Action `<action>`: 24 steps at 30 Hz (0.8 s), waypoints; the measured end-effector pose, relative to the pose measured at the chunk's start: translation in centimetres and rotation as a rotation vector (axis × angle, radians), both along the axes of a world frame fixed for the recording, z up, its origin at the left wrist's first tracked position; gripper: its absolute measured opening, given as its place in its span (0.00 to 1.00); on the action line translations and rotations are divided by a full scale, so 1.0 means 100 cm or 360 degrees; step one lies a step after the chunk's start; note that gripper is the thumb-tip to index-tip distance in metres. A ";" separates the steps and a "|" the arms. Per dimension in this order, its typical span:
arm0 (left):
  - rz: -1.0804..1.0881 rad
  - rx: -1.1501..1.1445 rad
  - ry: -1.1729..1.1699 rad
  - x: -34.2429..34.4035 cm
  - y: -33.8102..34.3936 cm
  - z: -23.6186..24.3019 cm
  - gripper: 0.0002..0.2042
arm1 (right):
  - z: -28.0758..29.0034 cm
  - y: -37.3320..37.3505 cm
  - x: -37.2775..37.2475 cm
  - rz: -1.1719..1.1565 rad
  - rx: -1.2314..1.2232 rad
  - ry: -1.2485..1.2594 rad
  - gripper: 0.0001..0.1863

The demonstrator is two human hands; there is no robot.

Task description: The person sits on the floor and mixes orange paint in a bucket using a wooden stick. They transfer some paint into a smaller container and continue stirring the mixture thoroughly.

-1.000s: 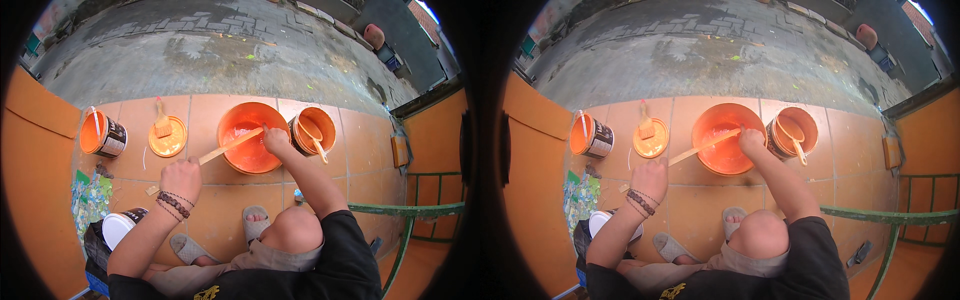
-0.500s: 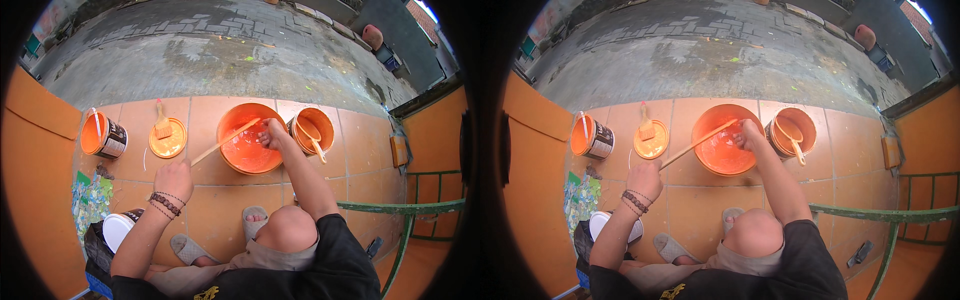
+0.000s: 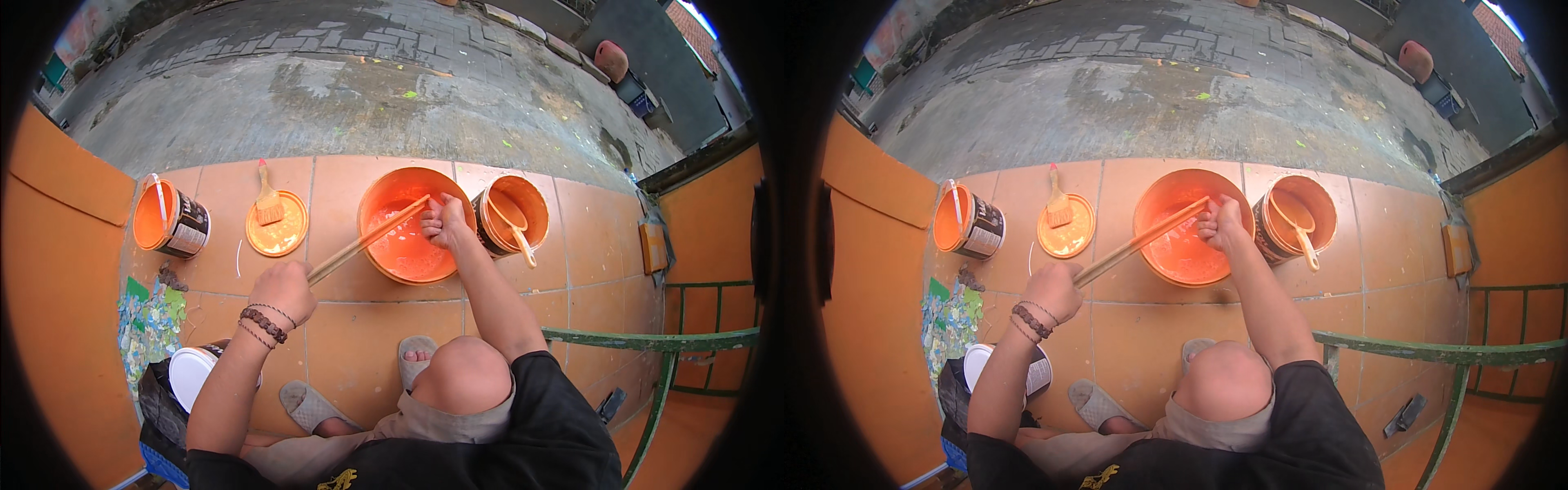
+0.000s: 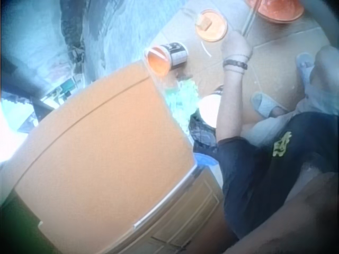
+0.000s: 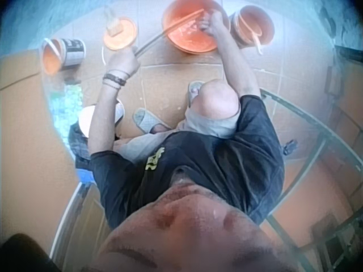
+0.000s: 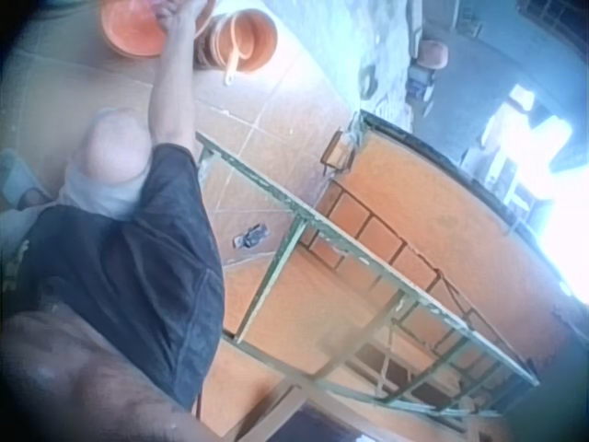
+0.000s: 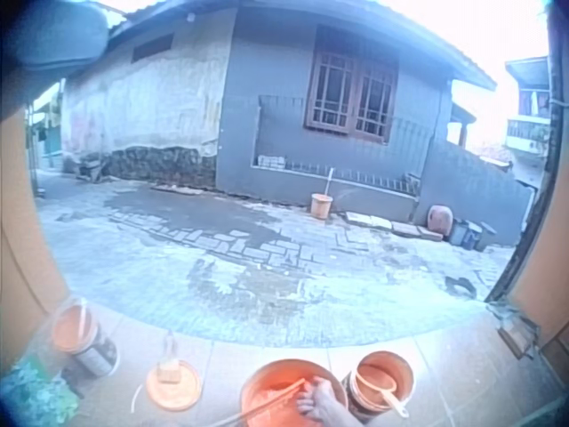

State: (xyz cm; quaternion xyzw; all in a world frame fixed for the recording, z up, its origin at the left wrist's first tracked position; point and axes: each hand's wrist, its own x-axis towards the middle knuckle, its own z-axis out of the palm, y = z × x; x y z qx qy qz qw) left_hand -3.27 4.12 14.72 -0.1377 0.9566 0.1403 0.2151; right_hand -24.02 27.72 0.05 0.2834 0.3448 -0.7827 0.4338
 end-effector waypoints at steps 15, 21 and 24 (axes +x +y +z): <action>0.0060 0.0118 -0.0178 -0.012 0.004 0.007 0.12 | 0.024 0.003 0.019 0.0629 0.0604 0.0266 0.36; 0.0088 0.0177 -0.0279 -0.026 0.006 0.005 0.12 | 0.016 -0.006 0.061 0.1489 0.2205 0.2491 0.44; 0.0171 0.0200 -0.0332 -0.030 0.007 0.003 0.12 | 0.057 -0.020 0.079 0.1848 0.2171 0.2414 0.44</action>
